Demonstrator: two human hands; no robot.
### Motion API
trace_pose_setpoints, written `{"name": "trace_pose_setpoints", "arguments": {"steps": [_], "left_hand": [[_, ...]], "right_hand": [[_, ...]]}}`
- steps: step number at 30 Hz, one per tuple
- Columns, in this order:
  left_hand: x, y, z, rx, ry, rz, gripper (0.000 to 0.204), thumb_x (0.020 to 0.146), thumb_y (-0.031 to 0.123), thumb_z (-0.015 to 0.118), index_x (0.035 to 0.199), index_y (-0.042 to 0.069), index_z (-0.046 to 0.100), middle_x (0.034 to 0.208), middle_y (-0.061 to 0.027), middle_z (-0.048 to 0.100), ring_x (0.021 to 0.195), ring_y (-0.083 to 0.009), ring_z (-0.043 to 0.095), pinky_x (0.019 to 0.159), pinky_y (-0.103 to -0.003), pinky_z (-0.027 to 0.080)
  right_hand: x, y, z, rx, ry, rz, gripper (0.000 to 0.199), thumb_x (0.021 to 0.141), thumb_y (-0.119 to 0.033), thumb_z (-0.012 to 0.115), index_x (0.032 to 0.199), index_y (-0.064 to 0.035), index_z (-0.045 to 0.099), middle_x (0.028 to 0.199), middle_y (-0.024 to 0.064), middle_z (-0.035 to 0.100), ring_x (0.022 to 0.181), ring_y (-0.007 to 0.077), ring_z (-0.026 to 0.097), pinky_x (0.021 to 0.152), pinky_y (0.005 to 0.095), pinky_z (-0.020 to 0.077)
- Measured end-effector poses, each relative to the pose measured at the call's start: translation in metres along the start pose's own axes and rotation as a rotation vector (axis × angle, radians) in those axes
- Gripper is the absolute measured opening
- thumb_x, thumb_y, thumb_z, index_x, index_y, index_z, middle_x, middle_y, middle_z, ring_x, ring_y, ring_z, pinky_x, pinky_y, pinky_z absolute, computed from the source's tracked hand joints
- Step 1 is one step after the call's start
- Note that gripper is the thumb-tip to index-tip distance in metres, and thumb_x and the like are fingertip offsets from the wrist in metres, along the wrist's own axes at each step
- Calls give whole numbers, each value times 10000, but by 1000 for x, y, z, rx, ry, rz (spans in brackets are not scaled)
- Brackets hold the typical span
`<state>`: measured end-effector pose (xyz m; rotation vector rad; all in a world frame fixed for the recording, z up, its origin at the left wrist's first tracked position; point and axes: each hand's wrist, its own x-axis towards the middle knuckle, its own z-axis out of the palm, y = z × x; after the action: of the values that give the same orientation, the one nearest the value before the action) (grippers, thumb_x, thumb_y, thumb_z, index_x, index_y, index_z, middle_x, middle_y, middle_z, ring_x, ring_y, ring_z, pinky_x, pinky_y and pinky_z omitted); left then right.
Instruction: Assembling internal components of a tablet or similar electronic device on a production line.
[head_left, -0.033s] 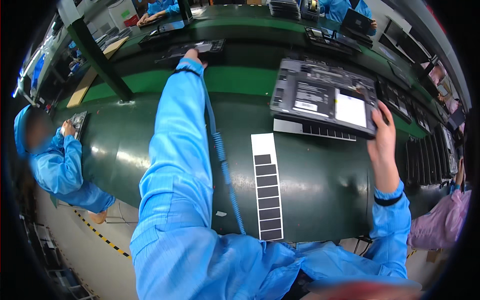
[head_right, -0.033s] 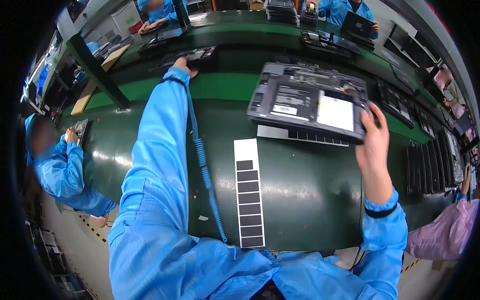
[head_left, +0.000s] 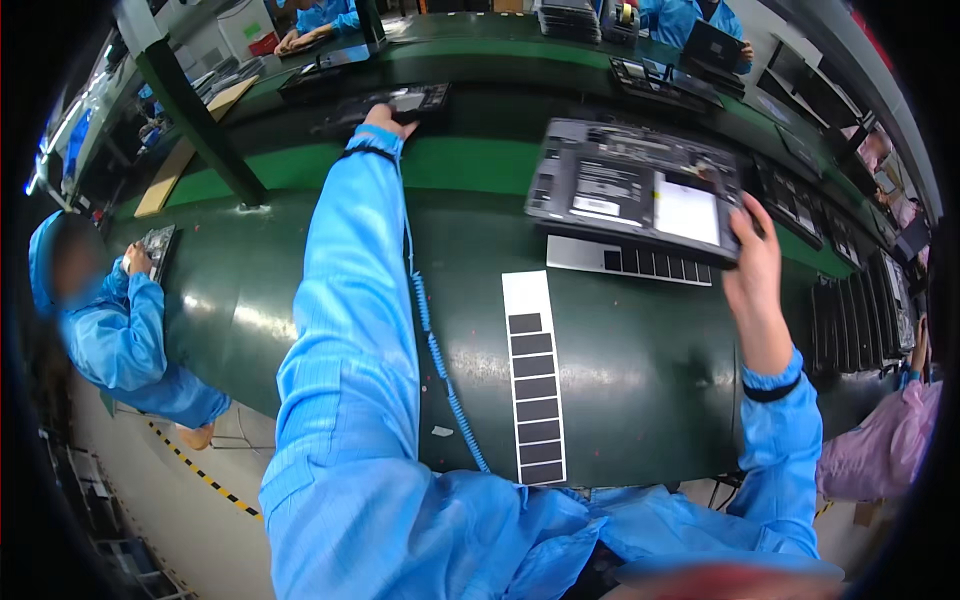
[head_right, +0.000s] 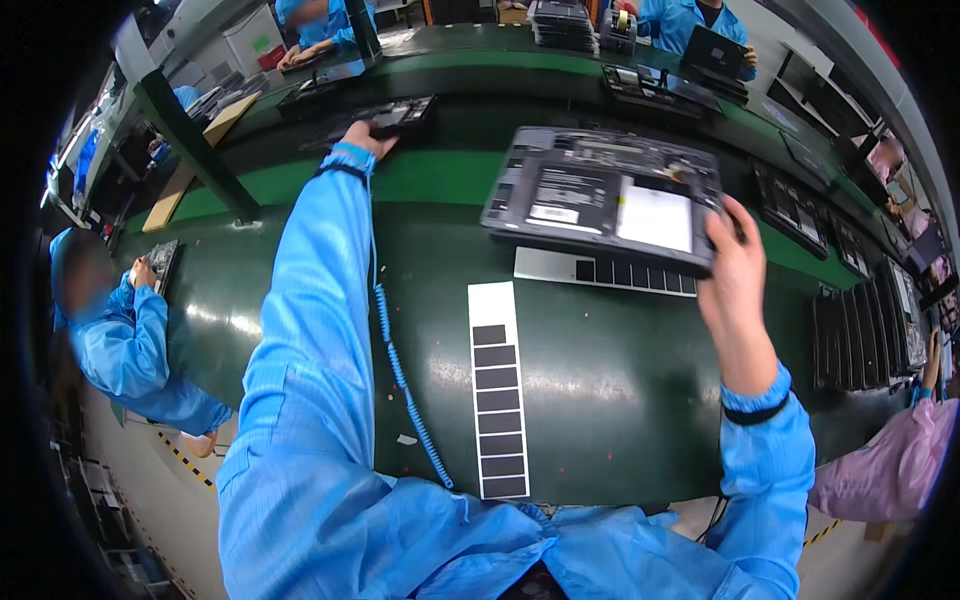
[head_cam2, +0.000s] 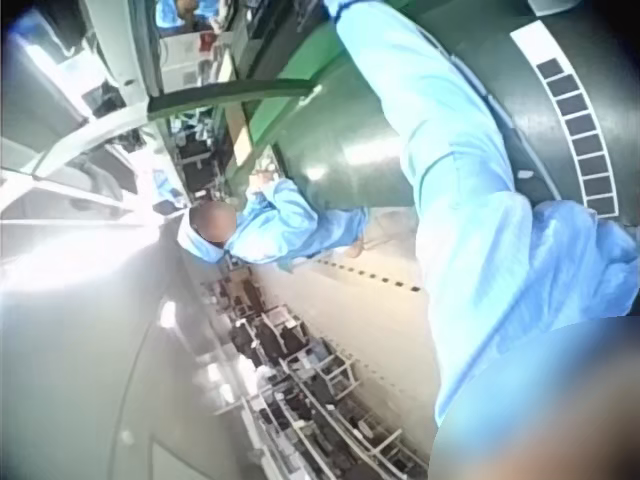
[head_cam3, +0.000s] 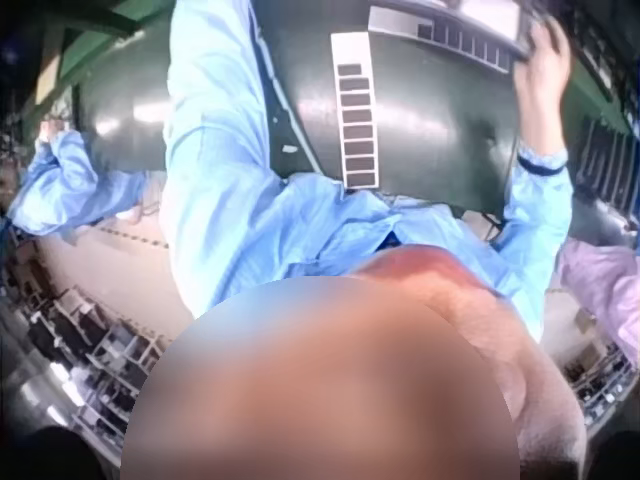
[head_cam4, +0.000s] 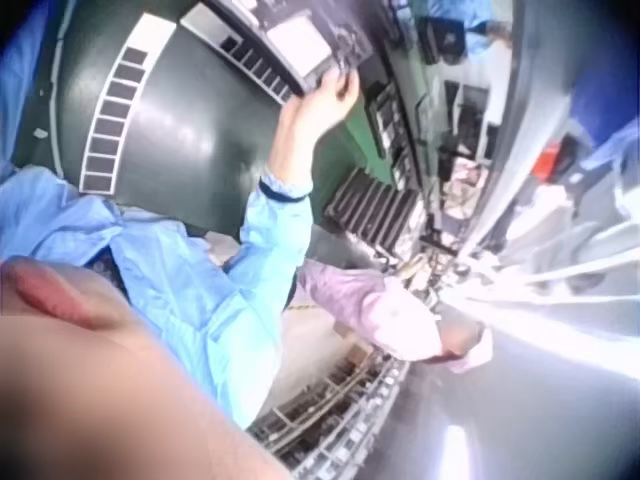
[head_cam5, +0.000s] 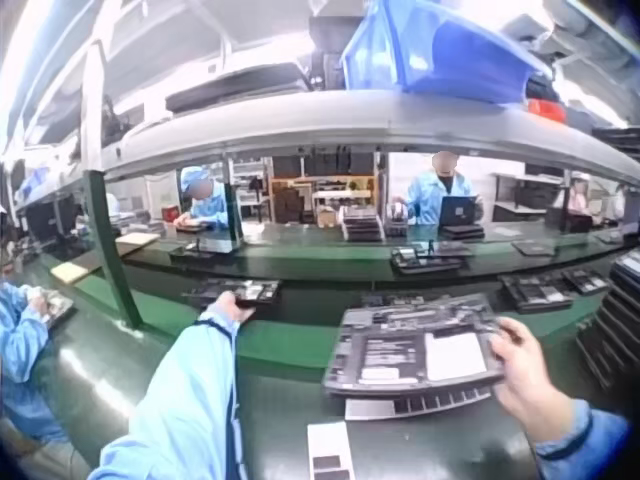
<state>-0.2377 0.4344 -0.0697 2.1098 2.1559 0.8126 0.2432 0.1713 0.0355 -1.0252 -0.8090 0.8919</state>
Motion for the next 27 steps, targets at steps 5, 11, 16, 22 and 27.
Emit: {"name": "trace_pose_setpoints", "arguments": {"steps": [5,11,16,22,27], "left_hand": [[-89,-89,-168,-1586,71,-464,284,856,38,584,1080,-107,484,1117,-226,556,1027,-337,573,958,-366,491],[-200,91,-254,-1846,178,-741,305,892,92,524,1105,-106,434,1137,-257,511,1061,-364,536,940,-441,493],[-283,151,-249,-1807,310,-510,270,912,83,519,1109,-85,441,1145,-216,507,1097,-307,518,1013,-450,432],[-352,273,-160,-1734,47,-410,299,913,108,536,1191,24,466,1183,-96,539,1063,-183,540,825,-425,508],[-442,327,-157,-1703,-845,-478,545,916,201,585,1335,92,254,1292,-91,471,1093,-191,536,811,-385,519]], "right_hand": [[2,93,189,1,-272,94,398,804,-26,609,1181,-7,484,1002,113,574,814,167,554,690,291,461],[31,203,315,-403,-313,95,412,796,-190,654,1154,-18,543,1049,166,612,970,285,576,857,367,451],[1,122,286,-19,-641,302,300,869,-211,596,1090,-26,513,1081,118,568,993,226,534,852,375,455],[-79,-1,89,257,-786,413,607,921,-492,481,1322,-44,398,1343,108,457,1209,238,455,1027,409,352],[-97,-20,-52,15,-443,405,540,880,-138,601,1331,38,363,1136,152,574,993,199,618,817,315,542]]}}
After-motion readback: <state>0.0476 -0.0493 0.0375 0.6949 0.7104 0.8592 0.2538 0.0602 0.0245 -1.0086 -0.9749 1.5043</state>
